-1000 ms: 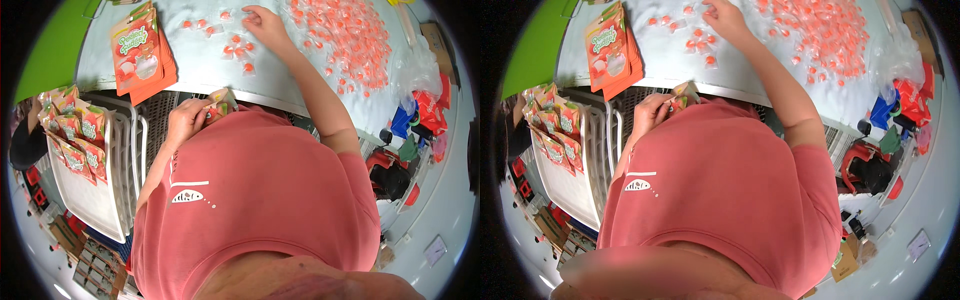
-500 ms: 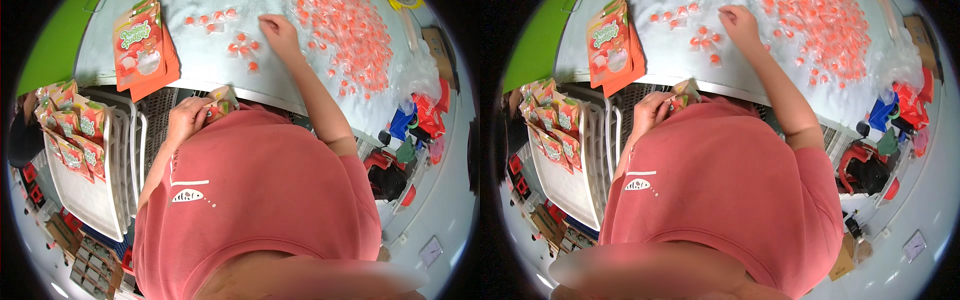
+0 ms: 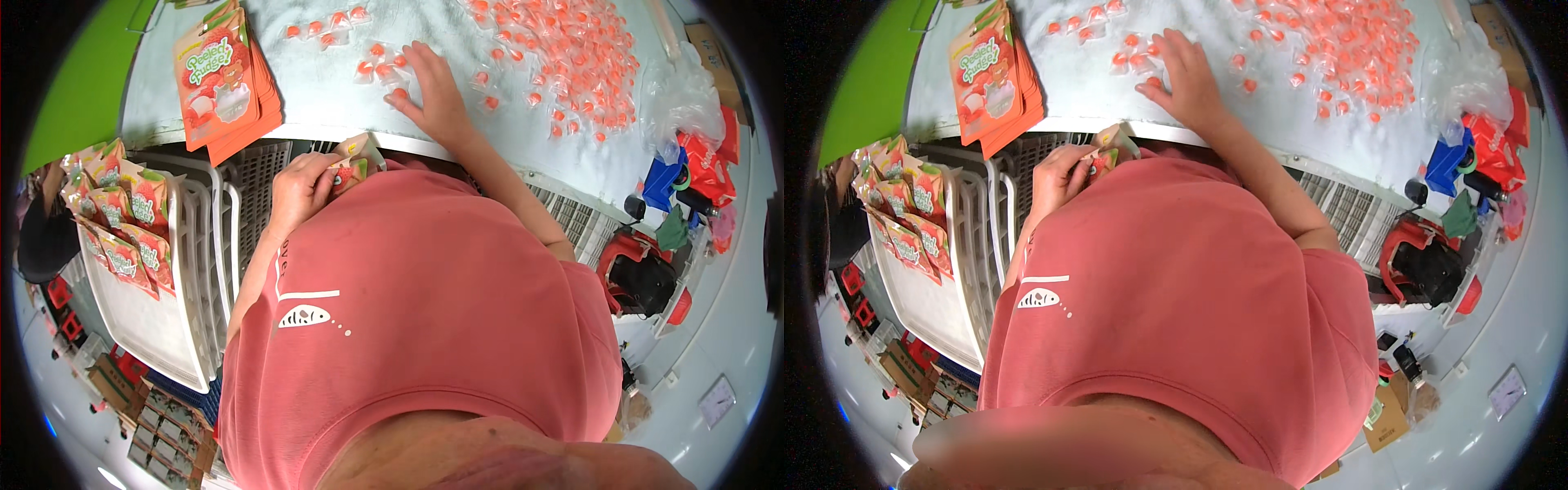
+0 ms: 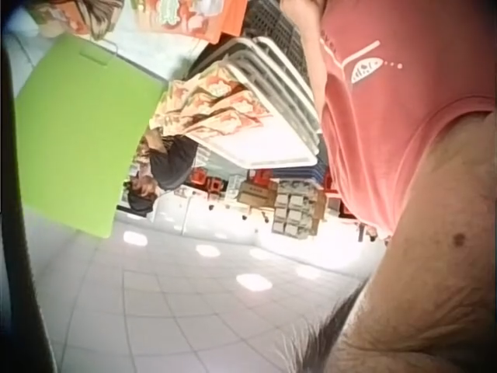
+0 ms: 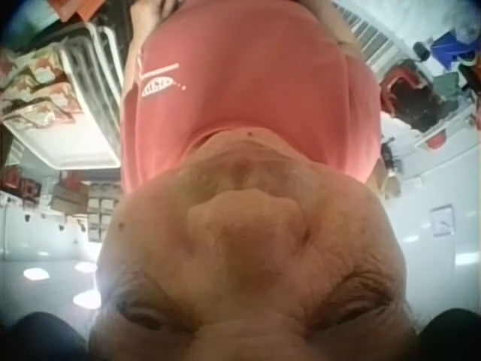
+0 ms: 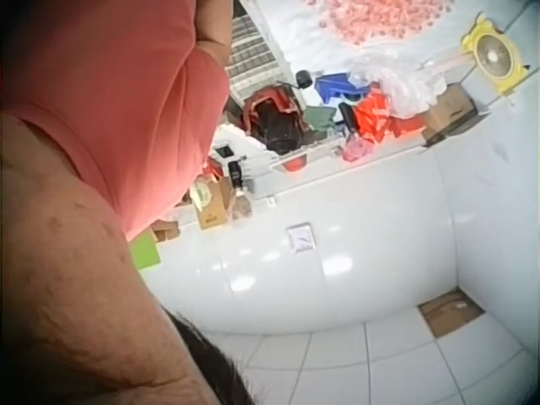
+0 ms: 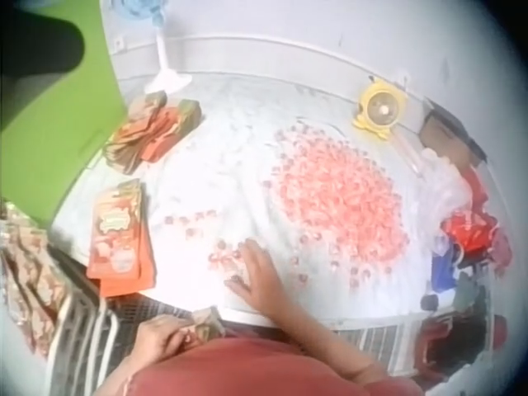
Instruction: Packaging individual small candies into plastic pouches.
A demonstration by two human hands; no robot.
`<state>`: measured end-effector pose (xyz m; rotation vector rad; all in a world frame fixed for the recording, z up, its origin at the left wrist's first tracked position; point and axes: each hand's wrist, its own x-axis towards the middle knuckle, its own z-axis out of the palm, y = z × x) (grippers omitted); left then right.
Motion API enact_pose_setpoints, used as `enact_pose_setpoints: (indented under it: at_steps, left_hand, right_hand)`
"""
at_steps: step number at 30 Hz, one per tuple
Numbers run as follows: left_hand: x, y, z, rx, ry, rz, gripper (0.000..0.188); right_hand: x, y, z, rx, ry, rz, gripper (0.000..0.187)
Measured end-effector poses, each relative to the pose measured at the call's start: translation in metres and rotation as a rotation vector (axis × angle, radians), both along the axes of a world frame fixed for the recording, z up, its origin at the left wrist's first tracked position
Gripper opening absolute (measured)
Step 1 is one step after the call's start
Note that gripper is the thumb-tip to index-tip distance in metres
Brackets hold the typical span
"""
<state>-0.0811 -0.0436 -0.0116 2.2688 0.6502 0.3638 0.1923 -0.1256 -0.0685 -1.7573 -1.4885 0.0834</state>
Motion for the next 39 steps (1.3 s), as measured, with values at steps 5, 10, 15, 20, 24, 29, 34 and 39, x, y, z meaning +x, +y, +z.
enact_pose_setpoints:
  at_steps: [5,10,15,20,24,29,34,39]
  left_hand:
    - [-0.002,-0.001,0.002,-0.023,0.022,0.017,0.02]
    - [0.0,0.0,0.006,-0.023,-0.009,0.005,0.016]
    - [0.002,0.0,0.005,-0.039,-0.032,0.019,0.016]
    - [-0.005,-0.002,0.002,-0.035,-0.006,0.041,0.016]
    - [-0.006,-0.001,0.005,-0.04,-0.024,0.048,0.017]
    - [-0.003,0.002,0.004,-0.054,-0.034,-0.006,0.015]
    - [-0.005,0.003,-0.003,-0.128,-0.048,0.082,0.012]
    - [0.005,0.004,0.001,-0.143,-0.007,0.058,0.012]
  right_hand:
    - [0.0,-0.008,0.001,-0.065,-0.031,0.064,0.079]
    - [0.003,-0.002,-0.002,-0.126,-0.132,0.06,0.09]
    - [-0.01,0.032,-0.006,-0.148,-0.185,-0.005,0.099]
    - [-0.014,0.083,-0.009,-0.082,-0.185,0.047,0.101]
    - [-0.013,0.126,-0.017,-0.06,-0.209,0.054,0.096]
    - [-0.014,0.169,-0.009,-0.07,-0.276,0.022,0.087]
    - [-0.009,0.13,0.015,0.167,-0.11,0.035,0.056]
    - [0.032,0.003,0.004,0.0,0.041,-0.167,0.041]
